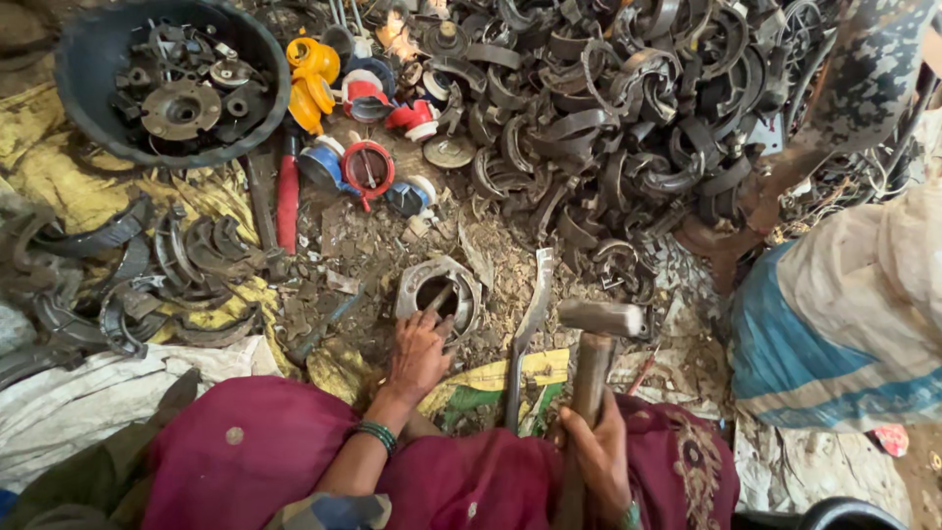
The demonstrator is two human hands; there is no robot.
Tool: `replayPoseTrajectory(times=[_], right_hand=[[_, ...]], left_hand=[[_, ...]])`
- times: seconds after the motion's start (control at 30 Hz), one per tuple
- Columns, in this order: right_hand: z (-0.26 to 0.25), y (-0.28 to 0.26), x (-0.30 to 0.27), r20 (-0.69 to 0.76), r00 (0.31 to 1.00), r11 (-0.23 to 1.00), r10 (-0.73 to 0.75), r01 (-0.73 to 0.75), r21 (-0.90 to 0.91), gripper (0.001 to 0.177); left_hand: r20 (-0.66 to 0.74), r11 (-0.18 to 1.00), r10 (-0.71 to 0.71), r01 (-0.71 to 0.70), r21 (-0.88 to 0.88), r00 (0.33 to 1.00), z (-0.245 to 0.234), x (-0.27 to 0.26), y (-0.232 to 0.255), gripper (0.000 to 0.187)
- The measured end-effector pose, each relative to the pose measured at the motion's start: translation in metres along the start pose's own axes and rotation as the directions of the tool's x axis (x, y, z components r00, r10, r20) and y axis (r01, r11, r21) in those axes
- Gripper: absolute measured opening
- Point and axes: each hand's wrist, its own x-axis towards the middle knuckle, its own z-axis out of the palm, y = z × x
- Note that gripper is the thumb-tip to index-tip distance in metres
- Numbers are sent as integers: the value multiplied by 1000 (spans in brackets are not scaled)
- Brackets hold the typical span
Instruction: The person sits on the ground and uses a hammer to repeatedly strike a metal part placed in a hexagonal metal holder. The person adjusts the part's position between strikes. The broken pieces remain in the holder or fall nearby.
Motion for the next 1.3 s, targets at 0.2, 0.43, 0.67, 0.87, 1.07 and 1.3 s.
replayPoseTrajectory(times=[0.2,0.43,0.67,0.87,1.07,1.3], right_hand=[[9,-70,-21,-77,878,869,-473,479,125,34],[65,-1,42,79,993,835,-83,113,-539,52],[39,-26,21,-119,986,949,117,-146,-281,40],[8,-103,4,-223,801,831,-555,525,-183,34],[57,-25,32,-32,986,922,-162,139,-362,46],[67,2,34,133,990,837,-49,113,-535,63]], left_hand=[[54,999,-47,48,-18,997,0,3,1,54],[84,1000,6,-6,-8,996,-13,2,5,51],[70,998,-60,58,21,996,-25,4,18,48],[81,989,-90,79,123,993,-11,7,13,43],[24,984,13,-17,179,1000,11,4,0,39],[56,966,-3,-11,257,998,-17,8,14,28]])
